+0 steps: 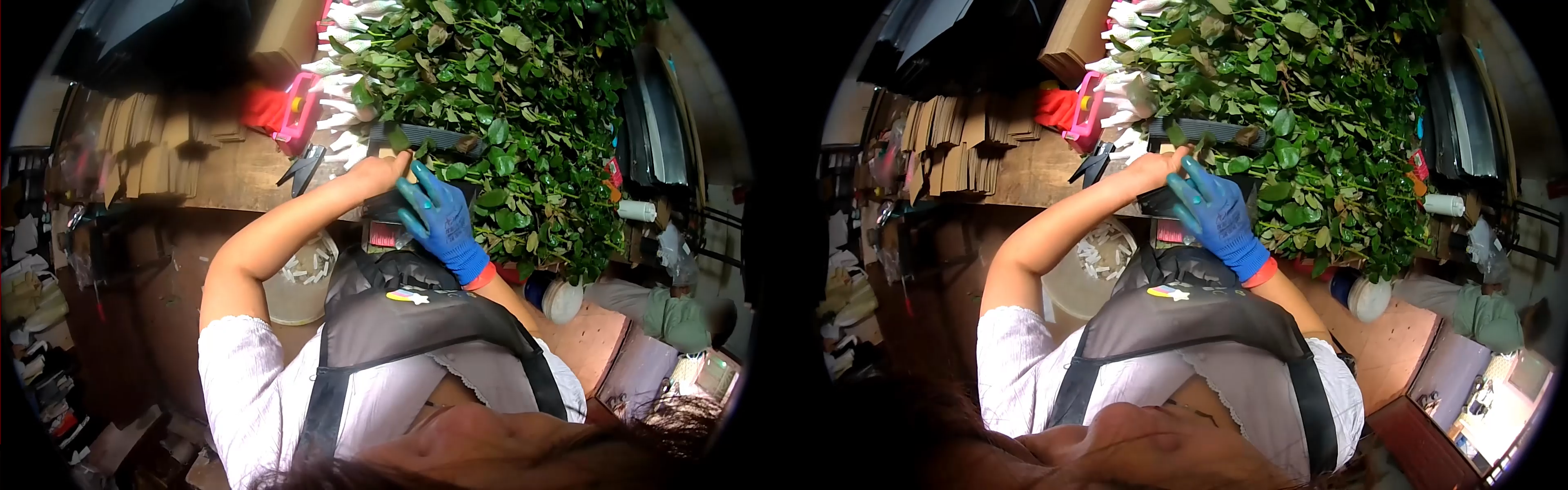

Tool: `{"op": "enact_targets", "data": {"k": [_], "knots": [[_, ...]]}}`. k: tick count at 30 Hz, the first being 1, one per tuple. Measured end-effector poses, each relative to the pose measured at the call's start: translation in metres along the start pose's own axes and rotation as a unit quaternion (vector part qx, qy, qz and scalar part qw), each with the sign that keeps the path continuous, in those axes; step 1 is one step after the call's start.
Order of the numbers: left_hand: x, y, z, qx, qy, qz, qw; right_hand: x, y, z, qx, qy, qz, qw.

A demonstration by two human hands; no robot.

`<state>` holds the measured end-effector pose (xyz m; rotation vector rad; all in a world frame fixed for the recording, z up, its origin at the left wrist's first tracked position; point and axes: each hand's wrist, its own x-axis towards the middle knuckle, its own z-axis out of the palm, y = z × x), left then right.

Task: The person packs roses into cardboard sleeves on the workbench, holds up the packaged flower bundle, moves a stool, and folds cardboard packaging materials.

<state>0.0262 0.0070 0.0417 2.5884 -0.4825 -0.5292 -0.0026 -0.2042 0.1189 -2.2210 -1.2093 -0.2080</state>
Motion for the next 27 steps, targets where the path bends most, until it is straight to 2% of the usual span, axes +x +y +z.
{"op": "enact_targets", "data": {"k": [3, 6, 7, 10, 11, 12, 14, 16, 18, 19, 22, 23, 27], "knots": [[0.000, 0.004, 0.000, -0.012, 0.000, -0.009, 1.000, 0.016, 0.001, -0.008, -0.071, -0.021, 0.063, 0.995], [-0.004, 0.011, -0.025, -0.027, -0.054, -0.034, 0.998, 0.031, 0.028, -0.003, -0.052, -0.092, 0.055, 0.993], [-0.007, 0.006, -0.031, -0.077, -0.032, 0.006, 0.997, 0.036, 0.033, 0.003, -0.028, -0.048, 0.044, 0.997], [-0.011, -0.016, -0.038, -0.215, 0.046, 0.111, 0.969, 0.040, 0.052, 0.021, 0.011, -0.124, 0.118, 0.985], [-0.020, 0.002, -0.060, -0.088, -0.017, -0.011, 0.996, 0.037, 0.062, 0.032, 0.049, -0.126, 0.136, 0.982], [-0.036, 0.017, -0.063, -0.018, 0.034, 0.007, 0.999, 0.037, 0.066, 0.036, 0.065, -0.125, 0.162, 0.977], [-0.056, 0.018, -0.030, 0.074, 0.145, 0.158, 0.974, 0.040, 0.069, 0.039, 0.099, -0.124, 0.212, 0.964], [-0.082, 0.027, -0.008, 0.074, 0.170, 0.253, 0.949, 0.048, 0.062, 0.029, 0.096, -0.157, 0.237, 0.954], [-0.085, 0.020, 0.008, 0.146, 0.210, 0.264, 0.930, 0.051, 0.058, 0.025, 0.071, -0.179, 0.243, 0.951], [-0.083, 0.015, 0.014, 0.162, 0.219, 0.265, 0.925, 0.050, 0.058, 0.025, 0.056, -0.173, 0.214, 0.960], [-0.074, 0.009, 0.022, 0.176, 0.242, 0.256, 0.919, 0.062, 0.050, 0.021, 0.082, -0.012, 0.065, 0.994], [-0.071, 0.012, 0.023, 0.174, 0.250, 0.252, 0.919, 0.071, 0.050, 0.014, 0.064, -0.041, 0.029, 0.997], [-0.066, 0.016, 0.019, 0.180, 0.256, 0.238, 0.920, 0.083, 0.064, 0.022, -0.194, -0.044, -0.011, 0.980]]}}
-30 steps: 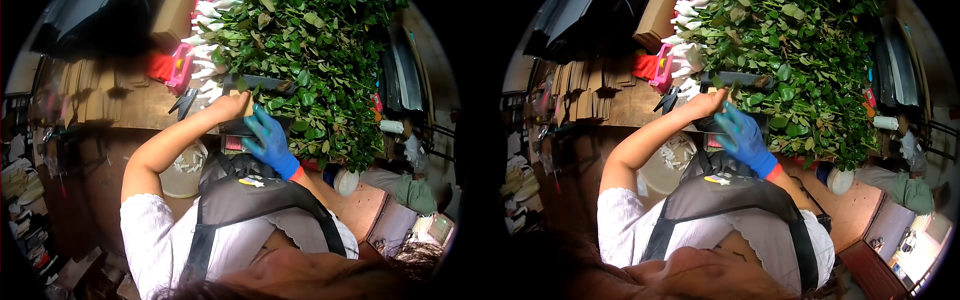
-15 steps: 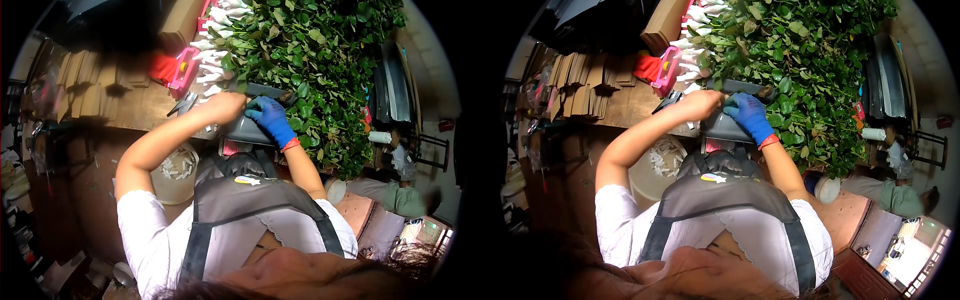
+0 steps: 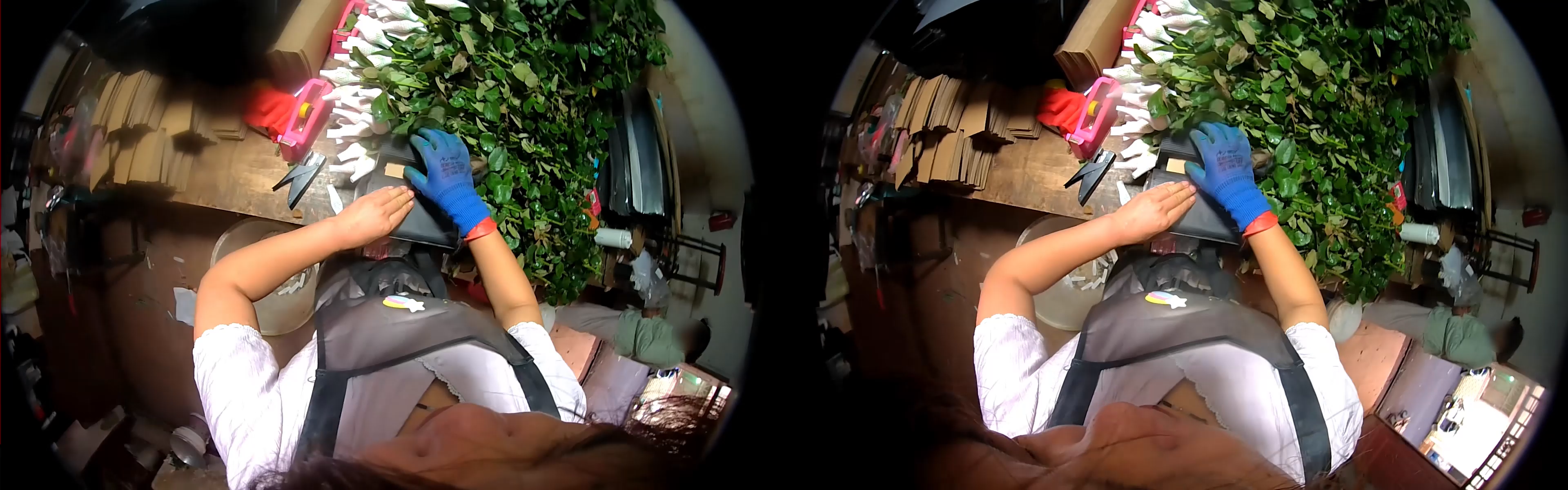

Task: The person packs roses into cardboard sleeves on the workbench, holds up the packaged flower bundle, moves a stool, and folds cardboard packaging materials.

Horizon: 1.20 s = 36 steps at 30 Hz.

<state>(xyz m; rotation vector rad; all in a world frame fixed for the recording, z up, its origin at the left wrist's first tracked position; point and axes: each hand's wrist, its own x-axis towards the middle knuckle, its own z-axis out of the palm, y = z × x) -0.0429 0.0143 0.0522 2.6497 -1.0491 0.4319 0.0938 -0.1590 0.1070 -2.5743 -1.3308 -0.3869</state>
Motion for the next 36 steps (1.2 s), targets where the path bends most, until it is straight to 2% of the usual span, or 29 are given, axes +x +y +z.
{"op": "enact_targets", "data": {"k": [3, 4, 7, 8, 12, 17, 20, 23, 24, 27, 30, 31, 33, 34, 36], "knots": [[0.002, 0.003, -0.008, -0.046, -0.013, -0.023, 0.999, 0.006, -0.004, -0.007, 0.022, -0.152, 0.084, 0.985], [0.002, 0.004, -0.009, -0.045, -0.018, -0.025, 0.998, 0.003, -0.007, -0.008, -0.035, -0.107, 0.064, 0.992], [0.002, 0.006, -0.011, -0.048, -0.035, -0.031, 0.998, -0.006, -0.017, -0.012, -0.048, -0.159, 0.049, 0.985], [0.003, 0.007, -0.012, -0.051, -0.041, -0.034, 0.997, -0.018, -0.011, -0.001, -0.022, -0.081, 0.009, 0.996], [0.002, 0.008, -0.007, -0.056, -0.039, -0.032, 0.997, -0.036, -0.016, 0.007, 0.051, -0.106, 0.005, 0.993], [0.003, 0.008, -0.001, -0.030, 0.003, -0.013, 0.999, -0.038, -0.022, -0.004, 0.014, -0.153, -0.039, 0.987], [0.005, 0.016, -0.004, -0.003, -0.041, -0.045, 0.998, -0.037, -0.015, 0.001, 0.008, -0.174, -0.065, 0.983], [0.002, 0.027, -0.001, 0.076, 0.017, -0.071, 0.994, -0.036, -0.015, 0.003, -0.002, -0.224, -0.050, 0.973], [-0.001, 0.031, -0.013, 0.047, -0.011, -0.095, 0.994, -0.035, -0.020, 0.000, -0.005, -0.247, -0.039, 0.968], [-0.033, 0.031, 0.000, -0.082, 0.150, -0.159, 0.972, -0.053, -0.031, 0.012, -0.058, -0.203, -0.061, 0.976], [-0.076, 0.023, 0.022, -0.052, 0.257, -0.320, 0.910, -0.069, -0.053, 0.023, -0.164, -0.182, -0.042, 0.969], [-0.093, 0.014, 0.036, -0.066, 0.235, -0.402, 0.882, -0.071, -0.057, 0.028, -0.162, -0.176, -0.022, 0.971], [-0.123, -0.011, 0.063, 0.004, 0.130, -0.514, 0.848, -0.074, -0.065, 0.036, -0.160, -0.163, 0.013, 0.973], [-0.137, -0.027, 0.076, 0.049, 0.090, -0.528, 0.843, -0.071, -0.071, 0.029, -0.156, -0.179, 0.024, 0.971], [-0.144, -0.047, 0.072, 0.045, 0.029, -0.544, 0.837, -0.073, -0.072, 0.024, -0.153, -0.164, 0.017, 0.974]]}}
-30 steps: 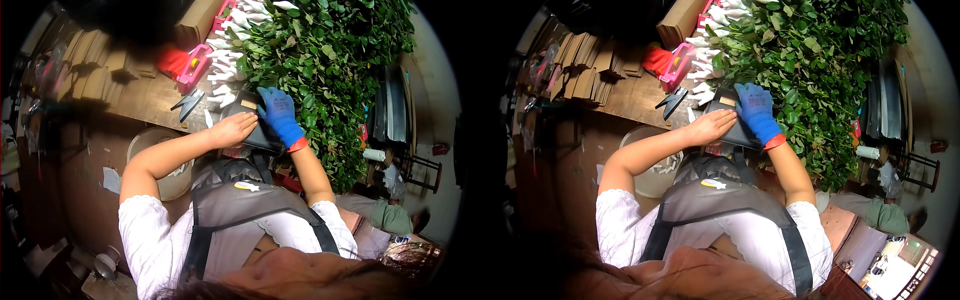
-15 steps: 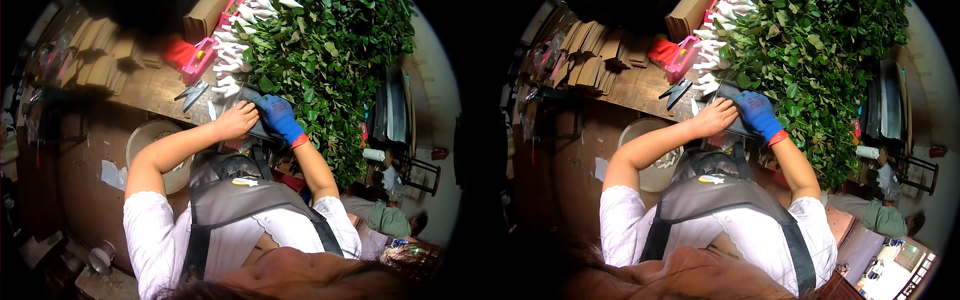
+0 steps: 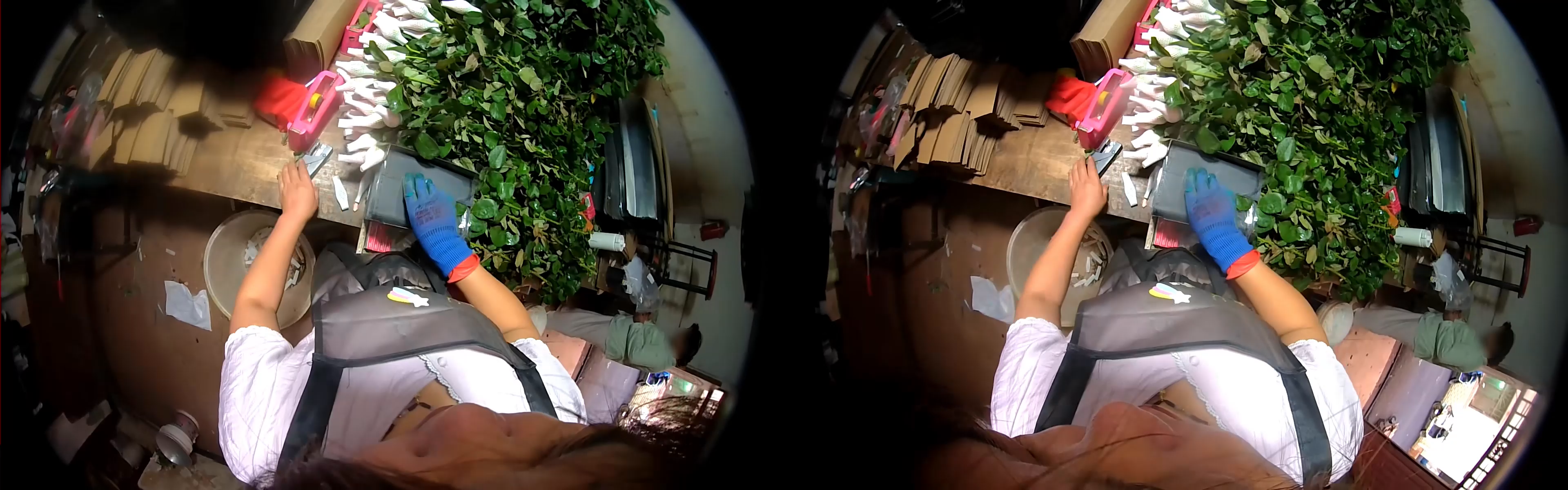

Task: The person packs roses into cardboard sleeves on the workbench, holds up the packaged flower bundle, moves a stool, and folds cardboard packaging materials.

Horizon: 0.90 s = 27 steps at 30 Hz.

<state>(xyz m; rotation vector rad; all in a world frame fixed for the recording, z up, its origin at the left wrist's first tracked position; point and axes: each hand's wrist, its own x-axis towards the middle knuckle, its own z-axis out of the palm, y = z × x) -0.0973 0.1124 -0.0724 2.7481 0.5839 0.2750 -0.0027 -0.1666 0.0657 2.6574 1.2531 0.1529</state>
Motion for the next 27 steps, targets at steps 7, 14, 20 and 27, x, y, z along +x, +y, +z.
{"op": "enact_targets", "data": {"k": [7, 14, 20, 27], "knots": [[0.037, 0.009, -0.043, -0.026, -0.215, -0.084, 0.973, -0.001, 0.003, 0.000, 0.016, 0.018, -0.009, 1.000], [0.003, 0.048, -0.081, -0.455, -0.284, -0.107, 0.837, 0.000, 0.001, -0.011, 0.028, -0.022, -0.001, 0.999], [0.022, 0.063, -0.112, -0.375, -0.350, 0.032, 0.858, 0.003, 0.002, -0.012, 0.013, -0.033, -0.001, 0.999], [0.039, 0.083, -0.127, -0.185, -0.385, 0.004, 0.904, 0.002, 0.004, -0.011, 0.013, -0.027, -0.005, 1.000]]}}
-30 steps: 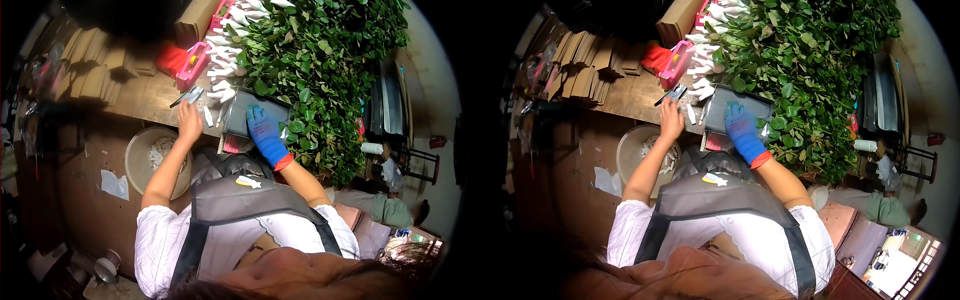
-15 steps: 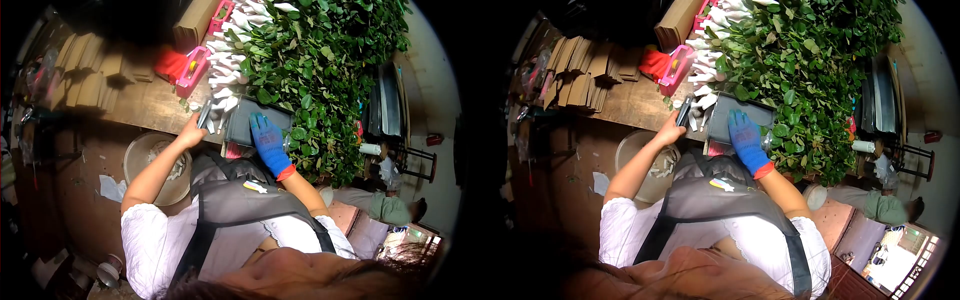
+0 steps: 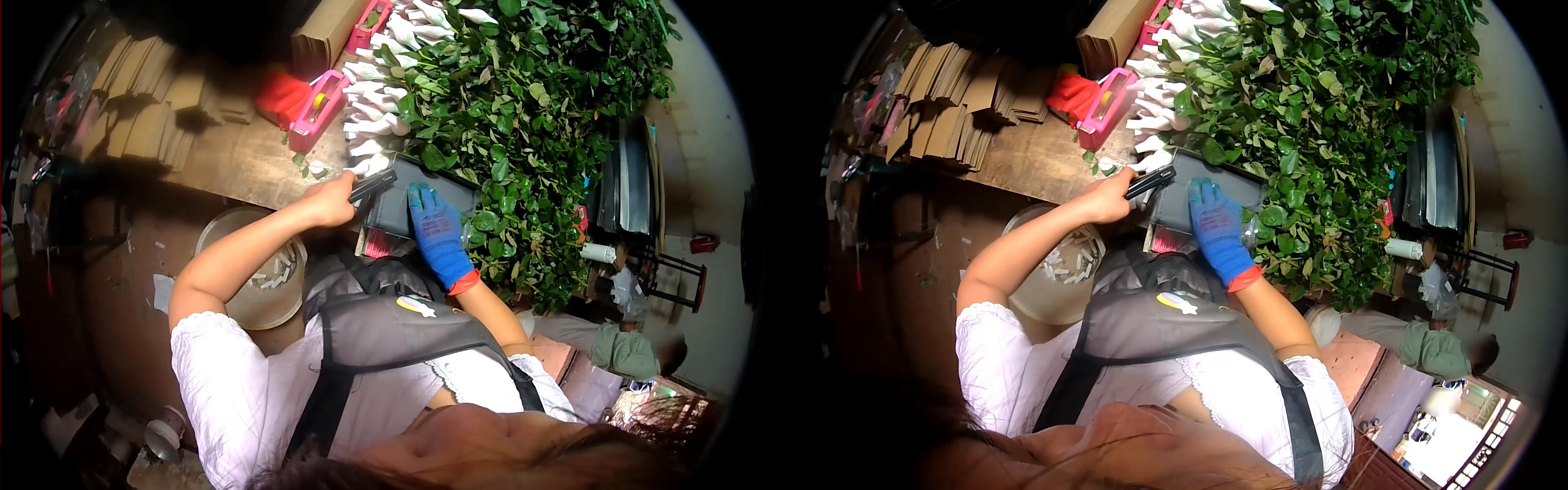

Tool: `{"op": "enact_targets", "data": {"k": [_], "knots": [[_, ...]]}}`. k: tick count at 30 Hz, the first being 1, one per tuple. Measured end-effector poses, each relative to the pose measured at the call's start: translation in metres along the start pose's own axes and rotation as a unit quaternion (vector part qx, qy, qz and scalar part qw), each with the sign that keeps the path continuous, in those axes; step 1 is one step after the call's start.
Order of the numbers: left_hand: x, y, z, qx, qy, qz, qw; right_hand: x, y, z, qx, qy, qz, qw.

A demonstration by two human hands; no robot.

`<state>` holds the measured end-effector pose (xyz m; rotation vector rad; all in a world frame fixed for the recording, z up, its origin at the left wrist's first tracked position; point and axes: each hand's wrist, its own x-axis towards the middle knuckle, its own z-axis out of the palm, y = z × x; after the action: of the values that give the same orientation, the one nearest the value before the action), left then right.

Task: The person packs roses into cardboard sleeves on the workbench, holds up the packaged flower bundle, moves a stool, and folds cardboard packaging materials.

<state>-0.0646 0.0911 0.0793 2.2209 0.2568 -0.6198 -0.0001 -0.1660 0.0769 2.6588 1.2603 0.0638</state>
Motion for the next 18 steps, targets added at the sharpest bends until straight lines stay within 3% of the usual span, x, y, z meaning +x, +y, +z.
{"op": "enact_targets", "data": {"k": [5, 13, 16, 18], "knots": [[0.008, 0.002, -0.001, 0.014, -0.016, 0.022, 1.000, 0.000, -0.002, 0.000, 0.001, 0.003, 0.001, 1.000], [0.020, 0.001, 0.004, 0.177, 0.026, 0.072, 0.981, 0.000, -0.001, -0.003, -0.003, 0.000, -0.007, 1.000], [0.018, -0.009, 0.010, 0.083, 0.039, 0.080, 0.993, 0.000, 0.004, 0.001, 0.008, 0.002, -0.018, 1.000], [0.020, -0.038, 0.014, -0.033, 0.036, 0.139, 0.989, 0.000, 0.006, -0.004, 0.019, -0.012, -0.017, 1.000]]}}
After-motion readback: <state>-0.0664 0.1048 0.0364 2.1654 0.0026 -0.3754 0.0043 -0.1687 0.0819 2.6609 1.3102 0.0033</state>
